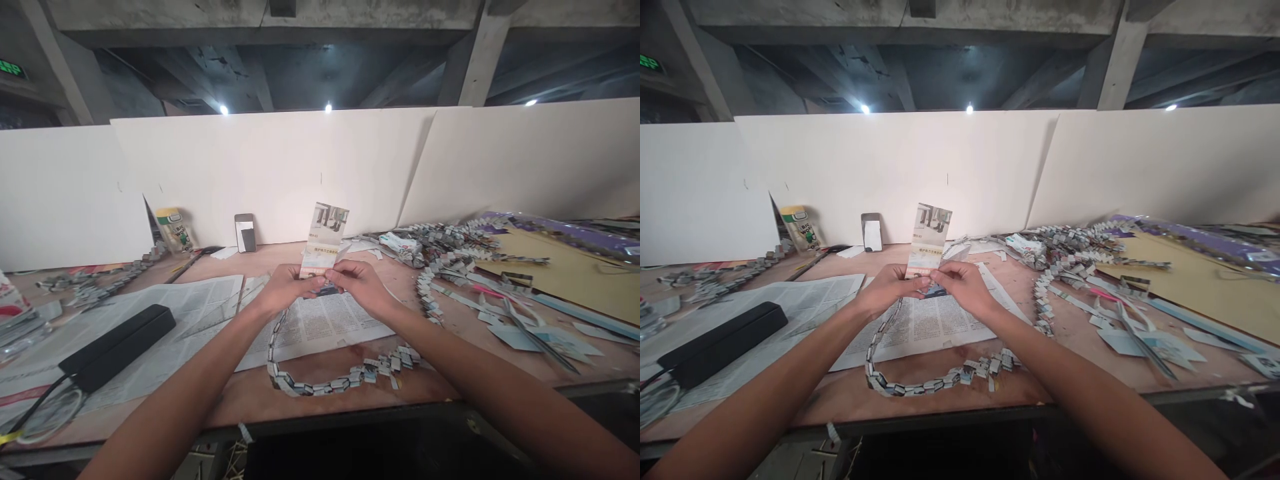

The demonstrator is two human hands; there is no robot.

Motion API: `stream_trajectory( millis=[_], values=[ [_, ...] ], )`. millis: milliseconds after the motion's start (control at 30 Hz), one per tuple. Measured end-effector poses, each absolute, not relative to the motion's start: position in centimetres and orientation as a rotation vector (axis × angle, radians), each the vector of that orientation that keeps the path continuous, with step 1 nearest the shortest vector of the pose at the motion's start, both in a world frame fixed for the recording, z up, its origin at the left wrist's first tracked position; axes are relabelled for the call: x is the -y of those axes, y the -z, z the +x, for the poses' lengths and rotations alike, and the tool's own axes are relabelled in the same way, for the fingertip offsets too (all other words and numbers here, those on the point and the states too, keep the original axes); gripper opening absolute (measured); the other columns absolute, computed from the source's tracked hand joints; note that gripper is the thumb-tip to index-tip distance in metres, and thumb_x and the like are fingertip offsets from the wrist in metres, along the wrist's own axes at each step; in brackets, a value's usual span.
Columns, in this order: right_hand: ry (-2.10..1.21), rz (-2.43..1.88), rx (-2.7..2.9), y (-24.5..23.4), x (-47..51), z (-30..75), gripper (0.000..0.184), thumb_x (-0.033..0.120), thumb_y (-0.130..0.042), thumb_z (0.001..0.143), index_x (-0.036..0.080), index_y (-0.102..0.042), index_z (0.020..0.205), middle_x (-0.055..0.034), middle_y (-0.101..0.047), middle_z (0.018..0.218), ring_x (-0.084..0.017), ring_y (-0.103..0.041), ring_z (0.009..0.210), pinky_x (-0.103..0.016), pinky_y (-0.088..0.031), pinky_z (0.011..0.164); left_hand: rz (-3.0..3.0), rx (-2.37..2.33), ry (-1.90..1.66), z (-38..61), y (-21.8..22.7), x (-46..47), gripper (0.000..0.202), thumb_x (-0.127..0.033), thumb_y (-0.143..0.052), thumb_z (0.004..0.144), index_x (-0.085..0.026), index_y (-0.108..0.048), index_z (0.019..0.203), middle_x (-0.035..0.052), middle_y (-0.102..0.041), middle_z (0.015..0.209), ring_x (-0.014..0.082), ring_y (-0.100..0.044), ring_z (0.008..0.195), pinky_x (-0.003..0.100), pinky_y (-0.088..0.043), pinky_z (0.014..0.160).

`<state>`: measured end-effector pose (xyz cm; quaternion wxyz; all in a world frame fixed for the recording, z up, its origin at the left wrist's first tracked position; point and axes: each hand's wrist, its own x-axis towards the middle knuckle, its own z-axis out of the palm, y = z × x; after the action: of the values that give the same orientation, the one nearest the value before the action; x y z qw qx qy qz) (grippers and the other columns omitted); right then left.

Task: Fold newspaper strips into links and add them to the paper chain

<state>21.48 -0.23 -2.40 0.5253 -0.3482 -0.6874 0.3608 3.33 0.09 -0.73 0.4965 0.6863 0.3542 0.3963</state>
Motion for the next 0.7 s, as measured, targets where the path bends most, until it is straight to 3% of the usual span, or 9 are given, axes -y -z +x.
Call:
stream_trajectory(
  millis=[133,400,700],
  values=[
    [-0.916,-0.817,1.564,2.3,0.3,21.3,0.025,0.04,-0.067,0.069,0.016,-0.063,0.064,0.0006,-0.054,0.061,-0.011,-0.045,0.057,-0.026,-0.037,0.054,1.683,-0.878,-0.901,3.4,1.2,-0.2,0.026,-0.035,-0.072,0.065,-0.017,-0.072,0.084,0.0056,-0.069,0.081,0.0165,-0.061,0.077,0.03,-0.049,0.072],
    [-0.951,-0.762,1.317,1.5,-0.3,22.4,0.017,0.033,-0.071,0.066,0.017,-0.063,0.064,0.0018,-0.053,0.057,-0.011,-0.046,0.056,-0.027,-0.037,0.056,1.898,-0.978,-0.552,2.7,1.6,-0.6,0.01,-0.023,-0.068,0.061,-0.019,-0.07,0.07,0.0025,-0.067,0.067,0.0164,-0.057,0.058,0.026,-0.038,0.052],
    [-1.013,-0.631,1.128,0.6,-0.4,22.8,0.017,0.031,-0.075,0.062,0.019,-0.063,0.063,0.001,-0.056,0.061,-0.011,-0.048,0.057,-0.028,-0.04,0.058,2.082,-1.097,-0.559,2.2,1.1,-1.0,0.015,-0.031,-0.065,0.065,-0.02,-0.074,0.071,0.0033,-0.068,0.067,0.0177,-0.058,0.06,0.027,-0.041,0.053]
  ],
)
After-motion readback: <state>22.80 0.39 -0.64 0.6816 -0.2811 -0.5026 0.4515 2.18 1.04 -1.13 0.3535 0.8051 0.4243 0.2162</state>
